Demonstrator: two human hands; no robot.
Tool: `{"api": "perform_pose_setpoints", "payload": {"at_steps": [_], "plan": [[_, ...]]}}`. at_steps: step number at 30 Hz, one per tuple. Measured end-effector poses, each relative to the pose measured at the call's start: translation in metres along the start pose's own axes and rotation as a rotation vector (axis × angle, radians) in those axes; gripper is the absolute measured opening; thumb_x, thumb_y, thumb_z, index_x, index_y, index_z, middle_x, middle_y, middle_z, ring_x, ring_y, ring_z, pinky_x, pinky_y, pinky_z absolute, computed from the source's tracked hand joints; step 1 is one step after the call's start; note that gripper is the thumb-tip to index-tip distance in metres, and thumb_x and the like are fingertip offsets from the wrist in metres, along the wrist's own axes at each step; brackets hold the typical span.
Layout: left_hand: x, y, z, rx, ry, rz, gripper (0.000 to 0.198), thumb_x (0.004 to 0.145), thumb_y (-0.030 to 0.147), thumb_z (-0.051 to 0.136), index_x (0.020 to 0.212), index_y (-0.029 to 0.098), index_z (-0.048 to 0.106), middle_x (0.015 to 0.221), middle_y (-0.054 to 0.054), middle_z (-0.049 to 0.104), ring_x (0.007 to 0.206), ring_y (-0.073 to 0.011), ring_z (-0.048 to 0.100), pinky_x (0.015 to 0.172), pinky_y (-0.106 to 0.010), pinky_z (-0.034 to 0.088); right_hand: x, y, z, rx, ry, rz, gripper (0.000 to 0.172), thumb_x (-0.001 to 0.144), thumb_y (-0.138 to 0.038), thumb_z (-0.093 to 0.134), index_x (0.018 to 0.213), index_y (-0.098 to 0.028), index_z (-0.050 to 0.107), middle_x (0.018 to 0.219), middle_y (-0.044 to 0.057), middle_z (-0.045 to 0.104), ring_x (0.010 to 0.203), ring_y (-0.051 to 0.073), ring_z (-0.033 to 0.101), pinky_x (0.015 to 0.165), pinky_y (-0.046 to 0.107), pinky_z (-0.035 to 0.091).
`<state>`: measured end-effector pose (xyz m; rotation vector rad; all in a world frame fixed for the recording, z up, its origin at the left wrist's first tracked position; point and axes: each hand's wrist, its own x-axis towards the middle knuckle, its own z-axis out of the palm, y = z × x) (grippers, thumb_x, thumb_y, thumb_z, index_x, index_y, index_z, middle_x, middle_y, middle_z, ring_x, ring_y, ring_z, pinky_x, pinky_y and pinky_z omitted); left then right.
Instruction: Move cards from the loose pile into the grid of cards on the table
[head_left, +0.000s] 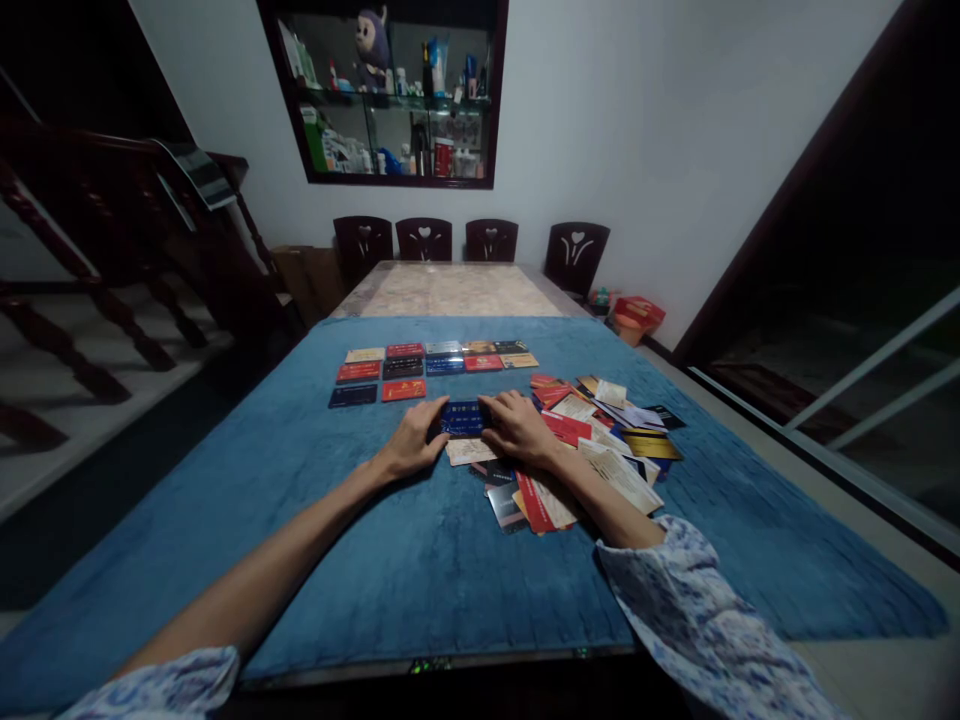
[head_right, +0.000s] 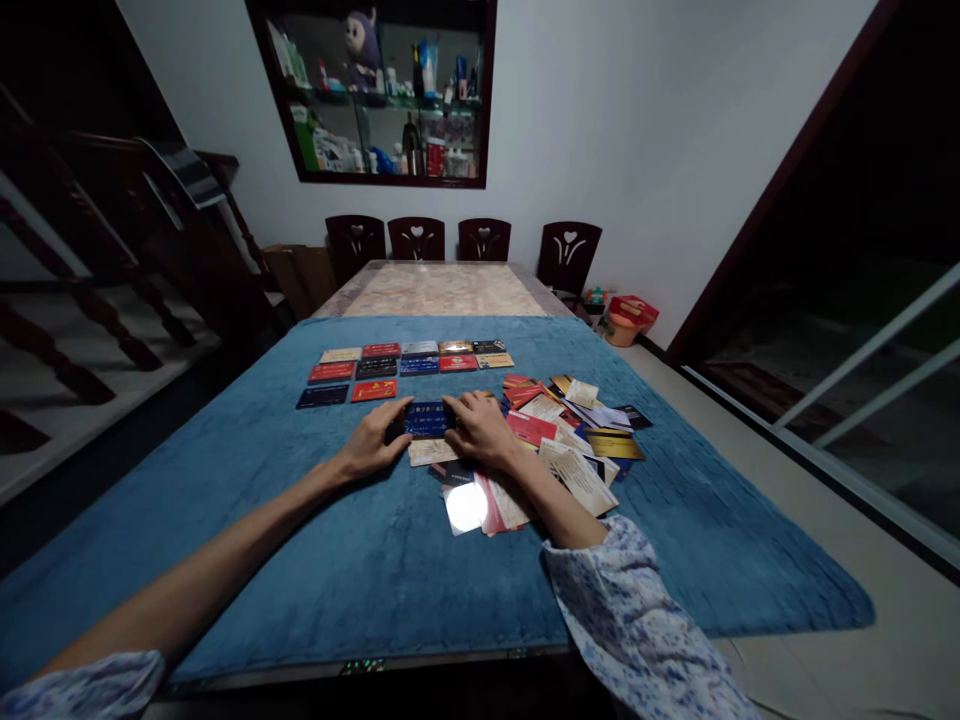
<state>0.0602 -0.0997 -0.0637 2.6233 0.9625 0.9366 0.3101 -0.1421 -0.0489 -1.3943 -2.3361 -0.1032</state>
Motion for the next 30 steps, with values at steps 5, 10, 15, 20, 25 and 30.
{"api": "perform_pose_setpoints", "payload": {"at_steps": [5, 10, 15, 20, 25, 30], "plan": [[0.0, -0.002, 0.0, -0.011, -0.005, 0.016, 0.062, 0.084, 0.021, 0.065, 0.143, 0.018, 0.048, 0.122, -0.013, 0.065, 0.11, -0.0265, 0.062, 0.098, -0.046, 0.051, 0.001, 0.004, 0.0, 0.013, -0.014, -0.015, 0.06, 0.09, -0.04, 0.061, 0.143, -0.016, 0.05, 0.114, 0.015, 0.059, 0.105, 0.028, 0.048, 0.088, 0.042, 0.04], [0.002, -0.002, 0.001, -0.006, -0.029, 0.02, 0.059, 0.083, 0.021, 0.067, 0.139, 0.016, 0.05, 0.12, -0.014, 0.065, 0.11, -0.027, 0.061, 0.098, -0.046, 0.05, 0.003, 0.003, -0.006, 0.014, -0.053, -0.017, 0.06, 0.089, -0.04, 0.061, 0.143, -0.018, 0.05, 0.114, 0.014, 0.059, 0.104, 0.028, 0.048, 0.086, 0.041, 0.04], [0.004, 0.002, -0.004, 0.053, -0.068, 0.031, 0.054, 0.086, 0.023, 0.063, 0.137, 0.016, 0.051, 0.118, -0.014, 0.063, 0.11, -0.0284, 0.059, 0.098, -0.048, 0.048, 0.006, 0.0, -0.015, -0.043, -0.119, -0.002, 0.06, 0.09, -0.041, 0.061, 0.143, -0.016, 0.05, 0.115, 0.015, 0.06, 0.108, 0.028, 0.048, 0.088, 0.041, 0.039], [0.008, 0.002, -0.011, 0.105, -0.078, 0.02, 0.054, 0.084, 0.027, 0.063, 0.136, 0.017, 0.052, 0.123, -0.015, 0.057, 0.116, -0.0304, 0.055, 0.1, -0.051, 0.045, 0.012, 0.003, -0.015, -0.073, -0.107, -0.01, 0.058, 0.089, -0.044, 0.063, 0.141, -0.021, 0.053, 0.12, 0.014, 0.058, 0.111, 0.029, 0.046, 0.087, 0.04, 0.04], [0.013, 0.003, -0.018, 0.163, -0.099, 0.034, 0.053, 0.084, 0.027, 0.06, 0.136, 0.016, 0.053, 0.125, -0.016, 0.054, 0.117, -0.0322, 0.051, 0.1, -0.054, 0.042, 0.021, 0.008, -0.015, -0.103, -0.119, -0.043, 0.061, 0.086, -0.046, 0.067, 0.141, -0.022, 0.054, 0.128, 0.016, 0.055, 0.114, 0.03, 0.043, 0.086, 0.041, 0.04], [0.02, 0.004, -0.022, 0.235, -0.119, 0.032, 0.052, 0.085, 0.028, 0.059, 0.135, 0.016, 0.053, 0.127, -0.017, 0.054, 0.117, -0.033, 0.049, 0.1, -0.055, 0.039, 0.034, 0.012, -0.02, -0.152, -0.18, -0.037, 0.062, 0.086, -0.051, 0.066, 0.139, -0.022, 0.055, 0.131, 0.016, 0.055, 0.117, 0.031, 0.043, 0.085, 0.04, 0.042]]}}
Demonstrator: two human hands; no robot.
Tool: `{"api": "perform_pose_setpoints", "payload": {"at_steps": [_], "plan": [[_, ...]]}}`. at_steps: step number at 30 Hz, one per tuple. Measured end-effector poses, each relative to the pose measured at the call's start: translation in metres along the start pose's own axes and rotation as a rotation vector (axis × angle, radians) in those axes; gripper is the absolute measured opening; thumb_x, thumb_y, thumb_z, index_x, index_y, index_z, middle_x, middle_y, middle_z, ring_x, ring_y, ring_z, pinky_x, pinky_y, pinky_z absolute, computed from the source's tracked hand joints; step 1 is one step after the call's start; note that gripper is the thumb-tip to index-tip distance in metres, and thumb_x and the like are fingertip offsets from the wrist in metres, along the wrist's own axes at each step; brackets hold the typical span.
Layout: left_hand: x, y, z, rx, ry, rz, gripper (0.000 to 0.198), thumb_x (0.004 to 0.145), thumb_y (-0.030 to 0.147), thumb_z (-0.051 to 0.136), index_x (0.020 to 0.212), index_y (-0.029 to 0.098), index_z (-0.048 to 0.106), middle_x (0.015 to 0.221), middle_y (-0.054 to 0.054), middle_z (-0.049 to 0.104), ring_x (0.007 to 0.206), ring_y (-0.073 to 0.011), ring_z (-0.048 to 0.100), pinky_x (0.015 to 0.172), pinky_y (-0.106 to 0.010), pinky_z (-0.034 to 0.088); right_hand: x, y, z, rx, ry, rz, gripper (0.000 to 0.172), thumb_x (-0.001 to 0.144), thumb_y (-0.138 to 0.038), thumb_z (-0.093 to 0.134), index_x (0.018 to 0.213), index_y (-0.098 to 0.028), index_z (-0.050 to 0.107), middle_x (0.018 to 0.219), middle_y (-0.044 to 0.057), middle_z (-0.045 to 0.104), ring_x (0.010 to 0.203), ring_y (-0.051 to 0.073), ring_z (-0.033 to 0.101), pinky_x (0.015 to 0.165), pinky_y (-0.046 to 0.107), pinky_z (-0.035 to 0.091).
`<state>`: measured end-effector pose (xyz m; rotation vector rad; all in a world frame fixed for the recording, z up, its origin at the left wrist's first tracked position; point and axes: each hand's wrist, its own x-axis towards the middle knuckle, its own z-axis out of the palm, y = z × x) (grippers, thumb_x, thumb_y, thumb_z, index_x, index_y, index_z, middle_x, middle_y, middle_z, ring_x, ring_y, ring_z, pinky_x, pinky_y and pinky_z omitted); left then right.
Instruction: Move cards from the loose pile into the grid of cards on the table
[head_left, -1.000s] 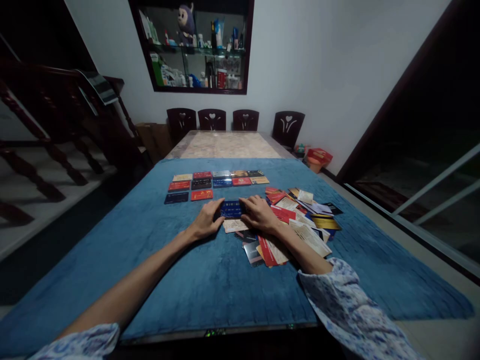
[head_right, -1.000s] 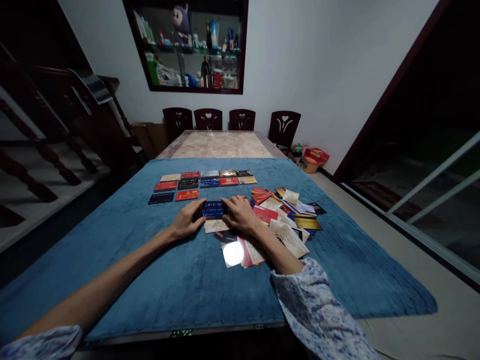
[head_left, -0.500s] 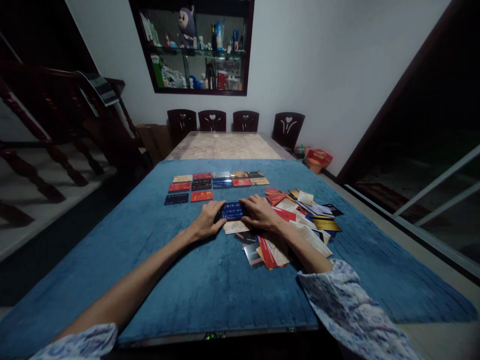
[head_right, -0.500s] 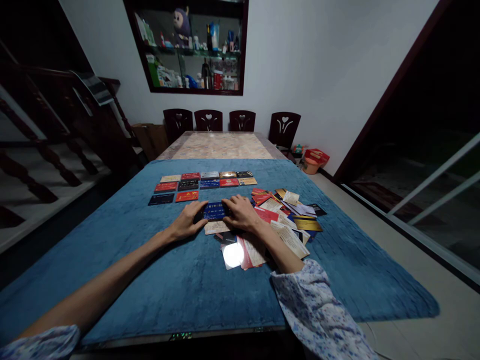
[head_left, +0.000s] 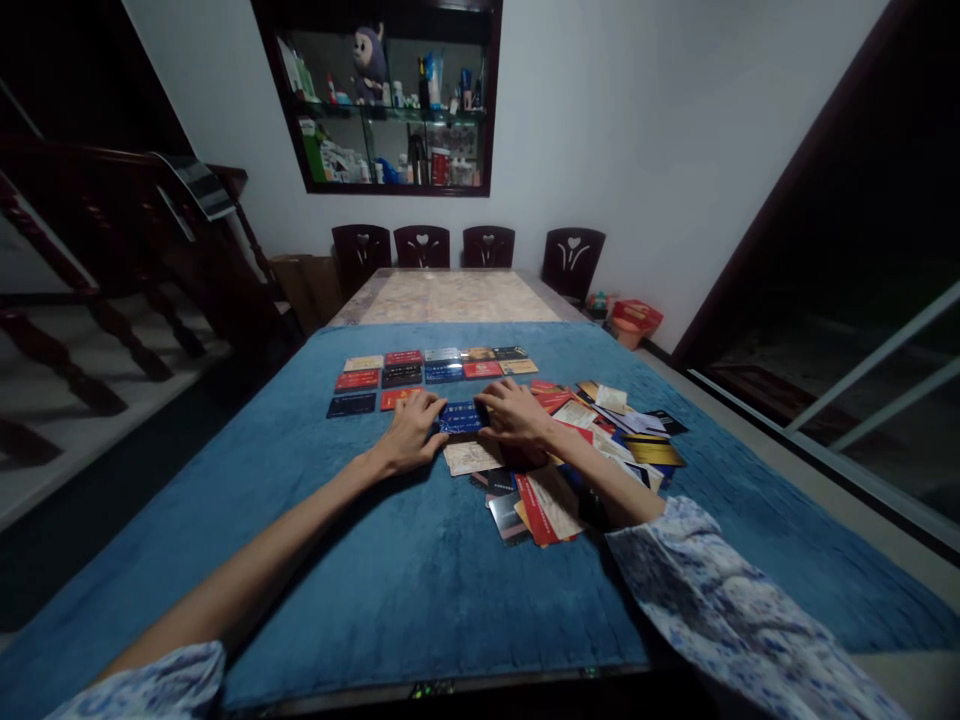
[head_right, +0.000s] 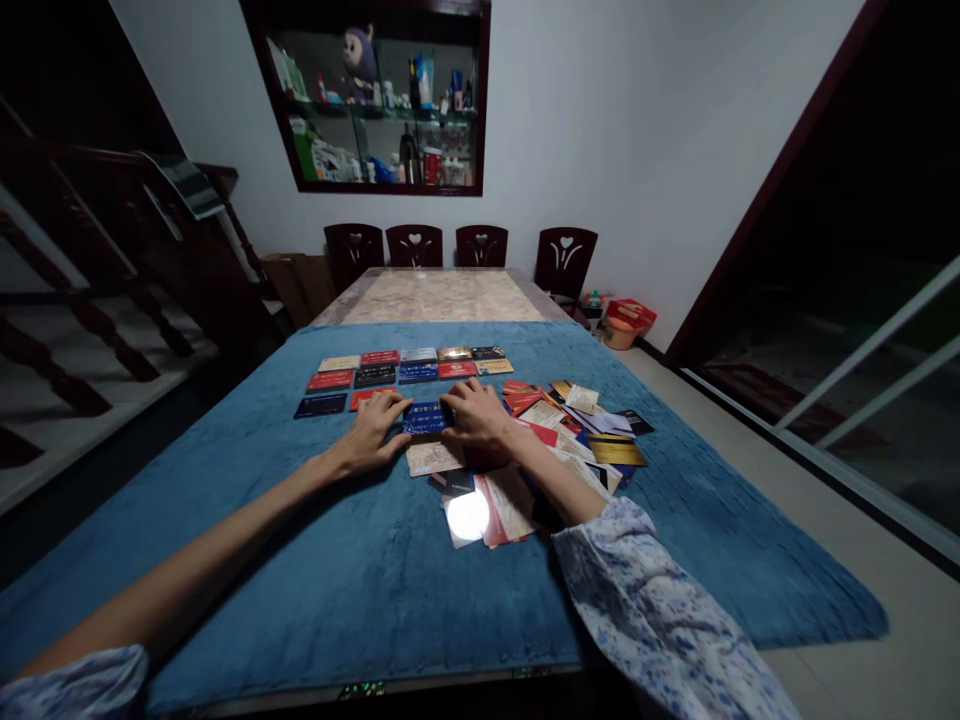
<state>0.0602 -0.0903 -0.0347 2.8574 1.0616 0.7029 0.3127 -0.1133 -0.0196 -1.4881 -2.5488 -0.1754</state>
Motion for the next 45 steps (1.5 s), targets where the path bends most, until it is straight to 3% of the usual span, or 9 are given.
{"api": "perform_pose_setpoints", "payload": {"at_steps": [18, 30, 35, 45], "plan": [[0.027, -0.03, -0.003, 0.117, 0.008, -0.046, 0.046, 0.084, 0.027, 0.06, 0.129, 0.019, 0.059, 0.125, -0.015, 0.058, 0.116, -0.0337, 0.047, 0.098, -0.054, 0.036, 0.044, 0.014, -0.012, -0.025, -0.045, -0.037, 0.056, 0.085, -0.046, 0.069, 0.135, -0.023, 0.06, 0.131, 0.015, 0.058, 0.123, 0.034, 0.043, 0.096, 0.051, 0.042], [0.053, -0.05, -0.005, 0.152, -0.041, -0.118, 0.044, 0.083, 0.026, 0.061, 0.127, 0.019, 0.06, 0.127, -0.016, 0.059, 0.119, -0.0346, 0.047, 0.099, -0.057, 0.036, 0.077, 0.03, -0.01, -0.044, -0.052, -0.034, 0.05, 0.085, -0.038, 0.069, 0.132, -0.024, 0.06, 0.139, 0.014, 0.054, 0.124, 0.034, 0.041, 0.092, 0.05, 0.045], [0.067, -0.059, -0.002, 0.159, -0.06, -0.151, 0.044, 0.083, 0.026, 0.061, 0.127, 0.02, 0.061, 0.126, -0.016, 0.059, 0.121, -0.0371, 0.045, 0.1, -0.062, 0.036, 0.091, 0.036, -0.008, -0.036, -0.068, -0.019, 0.048, 0.087, -0.043, 0.066, 0.133, -0.028, 0.061, 0.137, 0.013, 0.056, 0.121, 0.033, 0.044, 0.091, 0.049, 0.046], [0.089, -0.073, 0.003, 0.219, -0.149, -0.214, 0.038, 0.085, 0.028, 0.06, 0.122, 0.02, 0.063, 0.127, -0.016, 0.057, 0.123, -0.0383, 0.043, 0.103, -0.068, 0.032, 0.112, 0.039, -0.005, -0.039, -0.139, 0.085, 0.045, 0.089, -0.039, 0.064, 0.133, -0.028, 0.061, 0.14, 0.011, 0.057, 0.122, 0.036, 0.045, 0.091, 0.049, 0.045]]}}
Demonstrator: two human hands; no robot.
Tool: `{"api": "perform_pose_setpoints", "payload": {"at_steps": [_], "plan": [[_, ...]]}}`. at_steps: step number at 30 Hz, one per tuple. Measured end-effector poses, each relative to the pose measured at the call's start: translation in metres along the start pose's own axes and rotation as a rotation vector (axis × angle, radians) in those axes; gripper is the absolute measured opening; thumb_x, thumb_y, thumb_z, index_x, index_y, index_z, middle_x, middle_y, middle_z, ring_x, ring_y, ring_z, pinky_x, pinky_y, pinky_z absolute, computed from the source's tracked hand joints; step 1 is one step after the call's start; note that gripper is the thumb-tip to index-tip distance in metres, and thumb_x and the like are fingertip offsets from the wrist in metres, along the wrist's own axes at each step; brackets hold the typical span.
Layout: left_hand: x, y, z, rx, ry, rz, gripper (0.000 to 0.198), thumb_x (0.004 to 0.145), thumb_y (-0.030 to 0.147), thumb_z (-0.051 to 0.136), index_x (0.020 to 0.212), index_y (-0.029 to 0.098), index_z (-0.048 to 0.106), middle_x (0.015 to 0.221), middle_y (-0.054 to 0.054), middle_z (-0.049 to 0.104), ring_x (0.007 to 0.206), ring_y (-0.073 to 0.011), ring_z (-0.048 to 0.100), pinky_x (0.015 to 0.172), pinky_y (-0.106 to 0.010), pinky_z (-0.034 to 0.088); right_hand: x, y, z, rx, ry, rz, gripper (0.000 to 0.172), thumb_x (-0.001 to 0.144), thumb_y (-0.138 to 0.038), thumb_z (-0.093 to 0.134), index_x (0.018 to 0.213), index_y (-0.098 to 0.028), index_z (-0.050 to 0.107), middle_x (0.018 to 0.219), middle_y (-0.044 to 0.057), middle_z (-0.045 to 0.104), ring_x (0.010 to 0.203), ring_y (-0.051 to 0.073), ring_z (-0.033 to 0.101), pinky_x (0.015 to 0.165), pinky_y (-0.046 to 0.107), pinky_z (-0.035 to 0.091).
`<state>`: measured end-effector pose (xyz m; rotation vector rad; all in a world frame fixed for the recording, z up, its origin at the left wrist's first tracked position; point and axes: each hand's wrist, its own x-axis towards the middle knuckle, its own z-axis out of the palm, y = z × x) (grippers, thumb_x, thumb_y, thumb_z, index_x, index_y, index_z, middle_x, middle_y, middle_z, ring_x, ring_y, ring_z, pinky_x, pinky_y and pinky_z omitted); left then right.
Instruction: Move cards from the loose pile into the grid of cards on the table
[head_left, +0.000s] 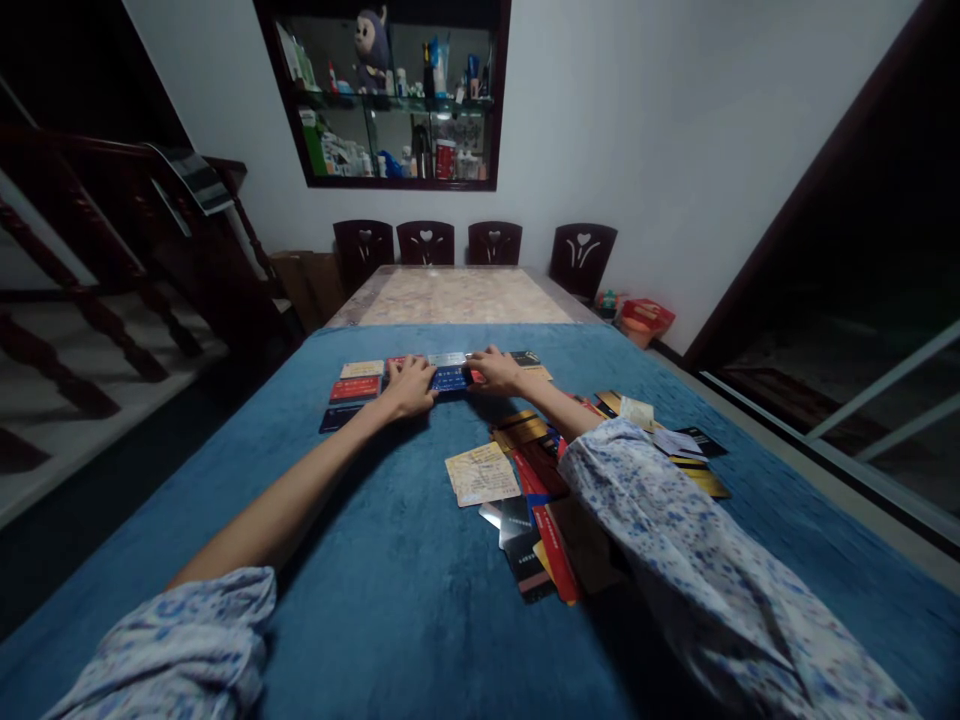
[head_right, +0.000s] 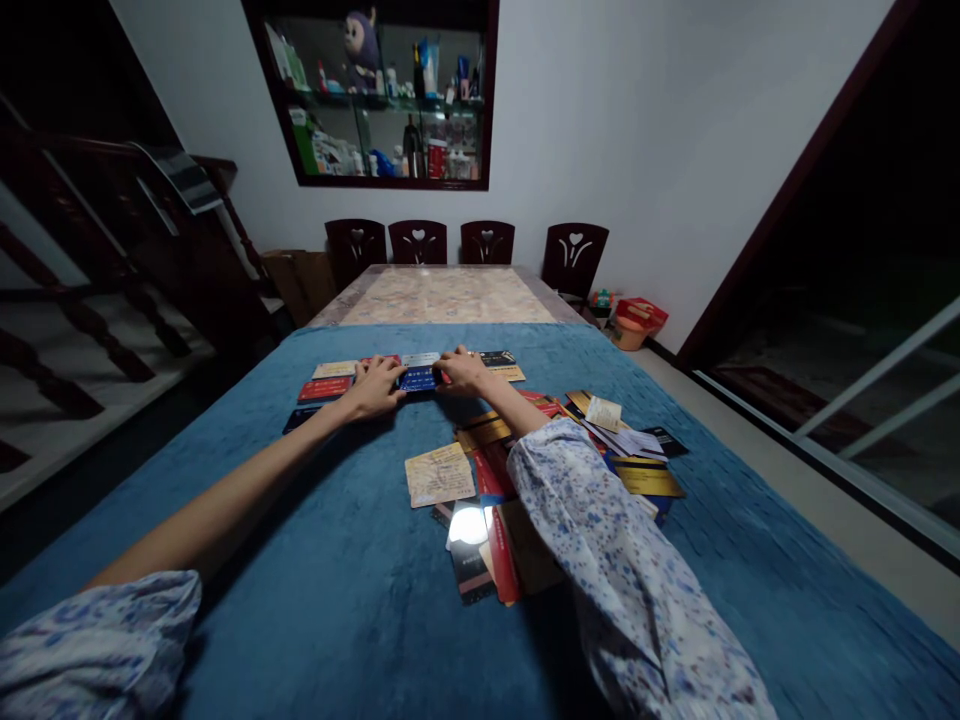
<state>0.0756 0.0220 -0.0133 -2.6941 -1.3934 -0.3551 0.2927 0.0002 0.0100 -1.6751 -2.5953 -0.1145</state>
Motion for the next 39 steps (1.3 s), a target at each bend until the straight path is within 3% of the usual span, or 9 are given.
{"api": "perform_pose_setpoints", "payload": {"at_steps": [7, 18, 39], "plan": [[0.01, -0.004, 0.004, 0.02, -0.014, 0.003, 0.034, 0.085, 0.027, 0.06, 0.117, 0.02, 0.066, 0.121, -0.016, 0.059, 0.12, -0.0381, 0.045, 0.101, -0.067, 0.034, 0.012, 0.005, 0.008, -0.007, -0.014, 0.011, 0.046, 0.089, -0.041, 0.064, 0.133, -0.029, 0.061, 0.142, 0.011, 0.056, 0.125, 0.036, 0.046, 0.091, 0.048, 0.044], [0.017, 0.003, 0.001, 0.111, -0.181, -0.066, 0.04, 0.088, 0.03, 0.051, 0.125, 0.018, 0.062, 0.133, -0.017, 0.056, 0.129, -0.0365, 0.041, 0.105, -0.062, 0.033, 0.018, 0.006, 0.011, 0.006, -0.069, 0.041, 0.048, 0.089, -0.043, 0.062, 0.135, -0.03, 0.061, 0.146, 0.01, 0.053, 0.128, 0.037, 0.044, 0.093, 0.048, 0.043], [0.024, -0.009, 0.011, 0.052, -0.164, -0.057, 0.038, 0.088, 0.033, 0.055, 0.125, 0.026, 0.062, 0.131, -0.013, 0.057, 0.128, -0.0364, 0.04, 0.104, -0.065, 0.033, 0.03, 0.015, 0.02, 0.005, -0.048, -0.019, 0.042, 0.086, -0.042, 0.064, 0.125, -0.026, 0.067, 0.136, 0.008, 0.061, 0.12, 0.029, 0.05, 0.097, 0.038, 0.04]]}}
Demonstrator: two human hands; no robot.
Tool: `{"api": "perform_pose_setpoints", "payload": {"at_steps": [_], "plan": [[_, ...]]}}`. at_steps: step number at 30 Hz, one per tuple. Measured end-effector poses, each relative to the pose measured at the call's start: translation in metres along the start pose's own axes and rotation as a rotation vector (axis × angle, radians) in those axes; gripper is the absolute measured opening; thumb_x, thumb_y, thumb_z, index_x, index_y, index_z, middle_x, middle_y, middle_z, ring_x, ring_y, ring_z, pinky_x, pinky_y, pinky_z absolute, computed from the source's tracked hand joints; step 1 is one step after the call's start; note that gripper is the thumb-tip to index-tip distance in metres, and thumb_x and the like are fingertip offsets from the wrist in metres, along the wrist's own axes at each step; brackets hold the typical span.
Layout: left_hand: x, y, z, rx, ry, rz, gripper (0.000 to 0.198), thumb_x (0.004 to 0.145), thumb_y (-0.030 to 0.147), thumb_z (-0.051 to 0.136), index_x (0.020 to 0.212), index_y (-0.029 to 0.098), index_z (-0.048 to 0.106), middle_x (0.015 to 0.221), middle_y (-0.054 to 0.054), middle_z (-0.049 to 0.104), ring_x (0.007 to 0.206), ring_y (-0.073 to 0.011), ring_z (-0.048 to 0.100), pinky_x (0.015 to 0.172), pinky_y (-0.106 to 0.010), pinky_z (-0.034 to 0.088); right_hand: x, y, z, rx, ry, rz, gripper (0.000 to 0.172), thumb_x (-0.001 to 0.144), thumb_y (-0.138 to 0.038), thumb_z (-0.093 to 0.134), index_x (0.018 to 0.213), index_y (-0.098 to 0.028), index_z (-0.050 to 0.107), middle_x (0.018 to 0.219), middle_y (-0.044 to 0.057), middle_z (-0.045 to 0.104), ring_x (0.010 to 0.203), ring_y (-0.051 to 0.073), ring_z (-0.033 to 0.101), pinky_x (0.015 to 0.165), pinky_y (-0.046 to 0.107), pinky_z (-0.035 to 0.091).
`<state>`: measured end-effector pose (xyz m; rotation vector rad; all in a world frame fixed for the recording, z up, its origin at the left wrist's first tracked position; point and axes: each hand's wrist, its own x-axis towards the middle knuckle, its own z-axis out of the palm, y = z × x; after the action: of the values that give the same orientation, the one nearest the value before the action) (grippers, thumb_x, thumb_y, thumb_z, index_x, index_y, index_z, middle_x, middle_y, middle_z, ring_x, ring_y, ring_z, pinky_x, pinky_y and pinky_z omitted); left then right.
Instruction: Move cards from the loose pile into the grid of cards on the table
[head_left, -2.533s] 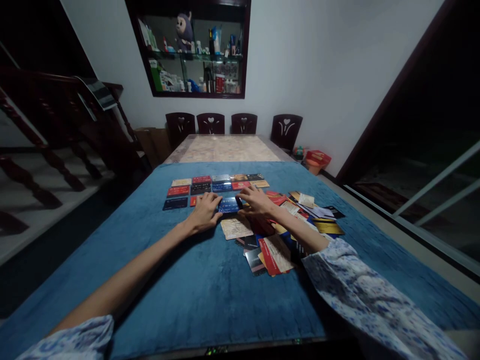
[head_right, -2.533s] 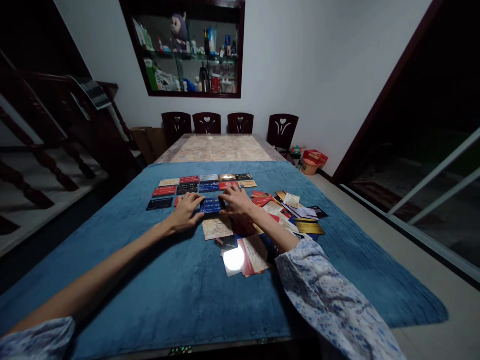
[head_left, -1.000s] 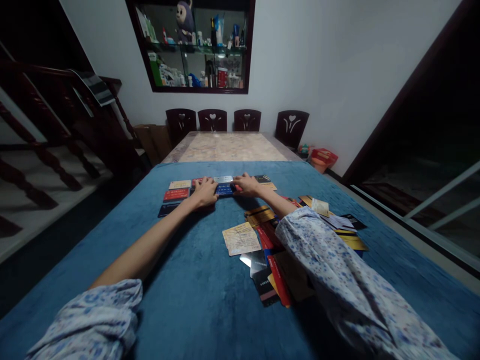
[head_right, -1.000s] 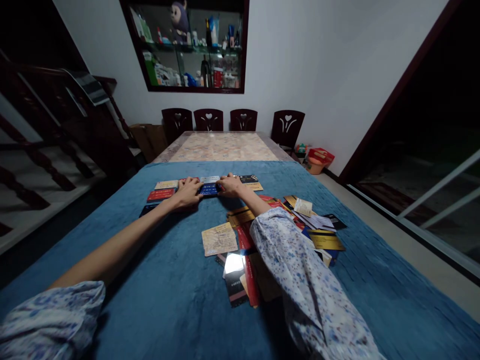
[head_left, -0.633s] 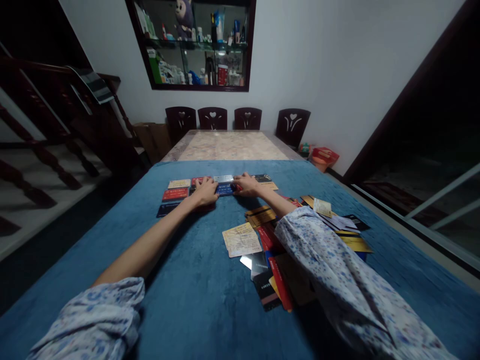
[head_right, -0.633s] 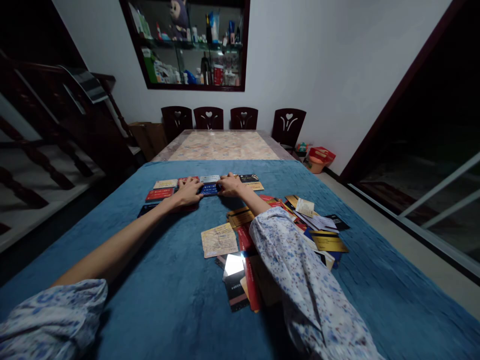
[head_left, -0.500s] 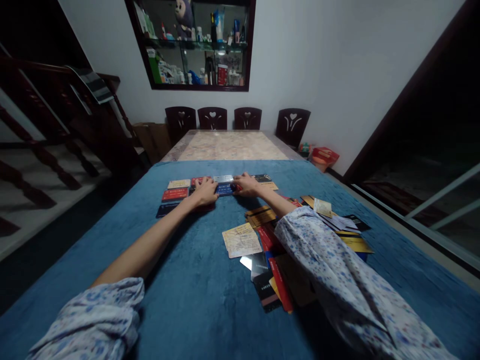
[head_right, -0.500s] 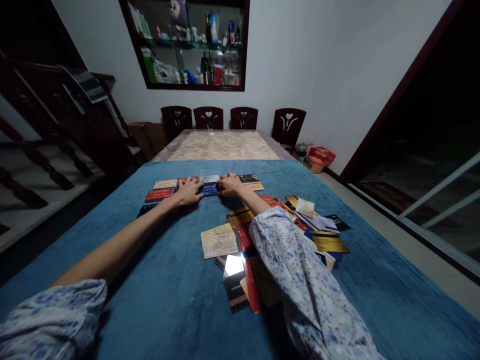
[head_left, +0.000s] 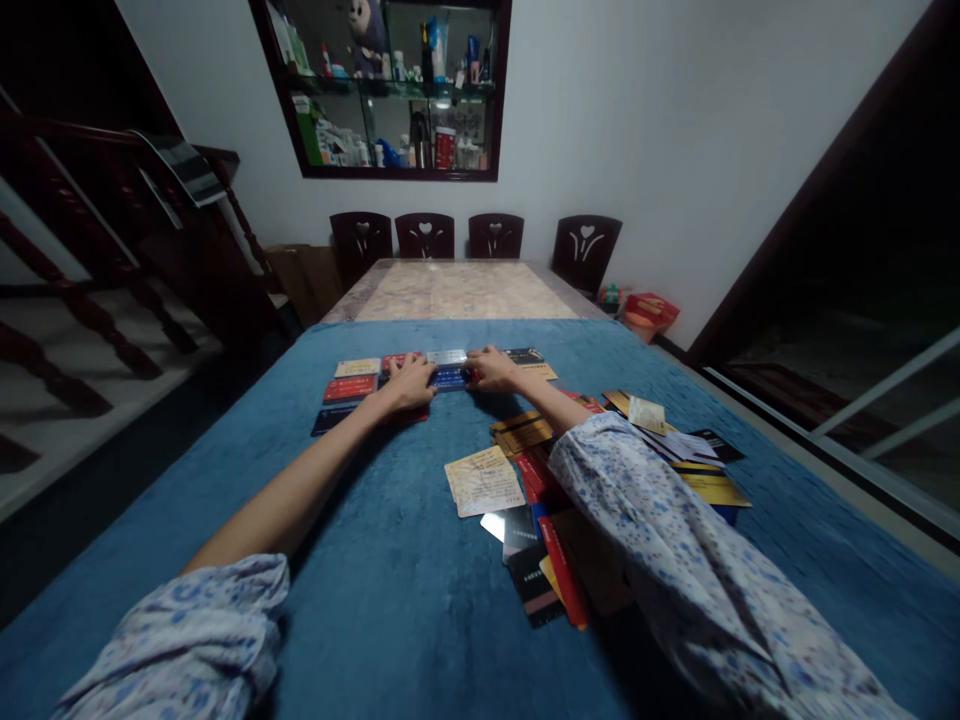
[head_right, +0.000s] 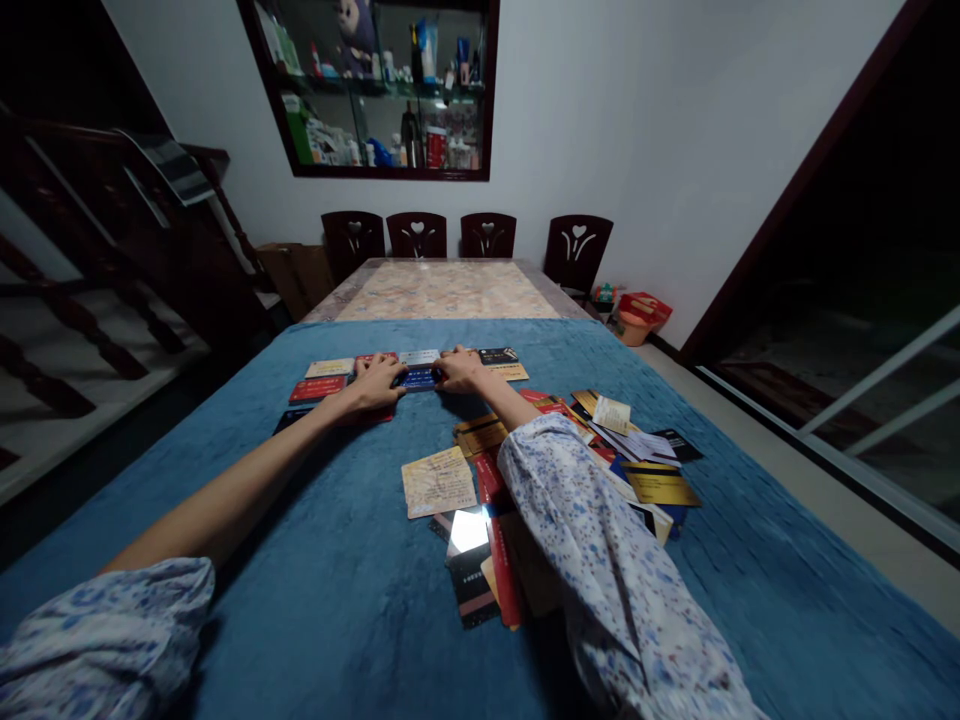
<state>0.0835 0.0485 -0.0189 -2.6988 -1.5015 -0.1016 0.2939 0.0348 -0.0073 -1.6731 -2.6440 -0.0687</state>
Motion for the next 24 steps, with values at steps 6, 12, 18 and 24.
{"api": "perform_pose_setpoints", "payload": {"at_steps": [6, 12, 18, 24], "plan": [[-0.004, 0.002, -0.002, 0.034, -0.004, 0.022, 0.041, 0.088, 0.031, 0.054, 0.127, 0.021, 0.06, 0.132, -0.017, 0.056, 0.128, -0.0377, 0.04, 0.103, -0.065, 0.033, -0.002, -0.002, 0.0, -0.02, -0.002, 0.011, 0.047, 0.086, -0.043, 0.063, 0.13, -0.027, 0.065, 0.141, 0.009, 0.058, 0.123, 0.031, 0.049, 0.096, 0.039, 0.041], [-0.013, 0.008, -0.009, 0.047, 0.034, 0.04, 0.042, 0.087, 0.029, 0.055, 0.128, 0.018, 0.058, 0.134, -0.018, 0.056, 0.128, -0.0383, 0.041, 0.103, -0.063, 0.033, -0.009, -0.005, -0.004, -0.027, 0.002, 0.041, 0.054, 0.085, -0.043, 0.064, 0.137, -0.028, 0.06, 0.147, 0.009, 0.054, 0.127, 0.035, 0.047, 0.096, 0.044, 0.043], [-0.025, 0.018, -0.016, 0.043, 0.146, 0.082, 0.034, 0.09, 0.026, 0.053, 0.122, 0.016, 0.06, 0.129, -0.018, 0.058, 0.125, -0.0361, 0.043, 0.104, -0.059, 0.032, -0.018, -0.006, -0.011, -0.028, 0.017, 0.039, 0.052, 0.086, -0.039, 0.063, 0.137, -0.03, 0.06, 0.149, 0.007, 0.053, 0.127, 0.035, 0.046, 0.094, 0.044, 0.045], [-0.039, 0.035, -0.016, -0.017, 0.204, 0.143, 0.035, 0.09, 0.025, 0.052, 0.122, 0.019, 0.061, 0.133, -0.016, 0.056, 0.128, -0.0358, 0.041, 0.105, -0.06, 0.03, -0.037, -0.005, -0.015, -0.021, 0.03, 0.015, 0.041, 0.09, -0.033, 0.057, 0.129, -0.027, 0.066, 0.14, 0.008, 0.059, 0.121, 0.032, 0.048, 0.092, 0.042, 0.043]]}}
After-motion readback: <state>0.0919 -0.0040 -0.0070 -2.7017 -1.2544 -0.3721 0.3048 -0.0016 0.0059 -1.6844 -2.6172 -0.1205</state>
